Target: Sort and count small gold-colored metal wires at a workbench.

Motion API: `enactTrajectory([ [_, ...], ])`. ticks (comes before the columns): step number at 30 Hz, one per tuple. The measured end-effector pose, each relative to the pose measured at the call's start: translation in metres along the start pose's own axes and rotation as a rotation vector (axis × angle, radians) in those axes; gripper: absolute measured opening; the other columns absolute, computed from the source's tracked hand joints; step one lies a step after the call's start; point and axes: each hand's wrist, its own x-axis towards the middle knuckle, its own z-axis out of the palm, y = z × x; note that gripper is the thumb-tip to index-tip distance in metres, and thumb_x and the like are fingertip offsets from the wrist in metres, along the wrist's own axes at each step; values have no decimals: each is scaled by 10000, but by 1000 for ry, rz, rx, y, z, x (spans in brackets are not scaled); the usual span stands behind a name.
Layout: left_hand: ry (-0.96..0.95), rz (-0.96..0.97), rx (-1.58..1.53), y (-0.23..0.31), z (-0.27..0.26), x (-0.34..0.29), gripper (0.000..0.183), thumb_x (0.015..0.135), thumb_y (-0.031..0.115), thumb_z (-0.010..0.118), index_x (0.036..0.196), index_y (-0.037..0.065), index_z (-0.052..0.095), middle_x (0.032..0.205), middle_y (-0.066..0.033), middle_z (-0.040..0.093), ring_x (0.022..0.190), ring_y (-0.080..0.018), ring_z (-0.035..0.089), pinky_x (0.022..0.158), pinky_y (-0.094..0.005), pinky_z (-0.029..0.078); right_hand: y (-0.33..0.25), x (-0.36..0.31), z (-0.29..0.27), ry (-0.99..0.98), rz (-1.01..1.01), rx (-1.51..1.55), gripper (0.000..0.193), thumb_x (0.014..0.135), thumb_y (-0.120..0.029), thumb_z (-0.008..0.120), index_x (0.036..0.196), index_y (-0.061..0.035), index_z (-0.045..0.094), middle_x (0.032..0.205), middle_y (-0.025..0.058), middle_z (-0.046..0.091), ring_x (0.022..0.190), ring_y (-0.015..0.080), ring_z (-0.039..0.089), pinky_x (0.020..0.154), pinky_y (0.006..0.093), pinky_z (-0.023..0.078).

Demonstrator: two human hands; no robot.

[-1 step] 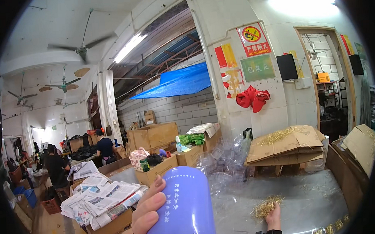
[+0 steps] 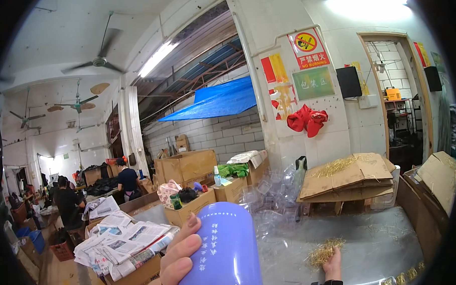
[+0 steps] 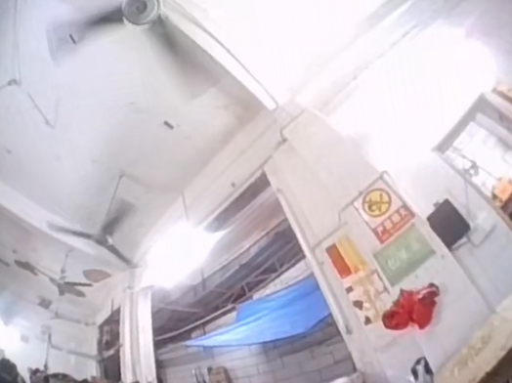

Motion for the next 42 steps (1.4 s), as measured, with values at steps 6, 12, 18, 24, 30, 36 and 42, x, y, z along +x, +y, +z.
enactTrajectory([
  [6, 8, 81, 46, -10, 0, 2, 517, 976, 76, 619, 1454, 53, 424, 1442, -302, 518, 1334, -547, 507, 1131, -636, 394, -2, -4, 5, 41, -18, -5, 380, 1001, -373, 505, 1191, -63, 614, 1113, 142, 677, 1020, 352, 646, 935, 554, 521],
  [12, -12, 21, 73, 3, -4, 19, 529, 970, 71, 629, 1455, 43, 421, 1440, -302, 519, 1337, -540, 507, 1141, -639, 385, -1, -35, 37, 116, -85, 2, 367, 1002, -350, 507, 1184, -49, 612, 1122, 153, 673, 1033, 353, 639, 934, 564, 517],
  [18, 59, 125, 68, -13, 3, 12, 520, 972, 77, 631, 1448, 36, 426, 1428, -312, 526, 1333, -535, 513, 1140, -640, 388, -1, -11, 13, 89, -41, 7, 372, 993, -351, 516, 1183, -46, 612, 1112, 161, 674, 1019, 368, 640, 913, 565, 532],
  [24, 82, 156, 104, -18, 1, 11, 511, 979, 88, 620, 1447, 35, 421, 1403, -316, 545, 1315, -537, 530, 1126, -646, 401, 3, -12, 14, 64, -56, -4, 375, 989, -363, 509, 1152, -47, 628, 1038, 157, 683, 979, 373, 645, 891, 592, 530],
  [30, 143, 152, 80, -25, 7, 3, 506, 984, 83, 611, 1450, 43, 418, 1406, -316, 544, 1314, -537, 531, 1118, -643, 413, -7, 16, -36, 3, -71, 15, 386, 990, -372, 505, 1153, -44, 628, 1049, 150, 690, 982, 361, 651, 901, 581, 523],
  [36, 51, 17, 92, 2, -10, 16, 541, 967, 83, 638, 1465, 54, 427, 1420, -316, 543, 1322, -542, 522, 1127, -636, 397, -1, -56, 26, -115, -151, -339, 747, 889, 205, 568, 1530, -109, 347, 1363, 113, 525, 1178, 242, 565, 940, 351, 530],
  [42, 49, -75, -42, 3, 8, -20, 568, 935, 88, 681, 1455, 51, 455, 1420, -318, 552, 1327, -534, 523, 1130, -615, 394, -3, -13, 8, 16, -61, -12, 382, 1004, -373, 491, 1156, -51, 631, 1063, 140, 697, 994, 330, 660, 895, 525, 540],
])
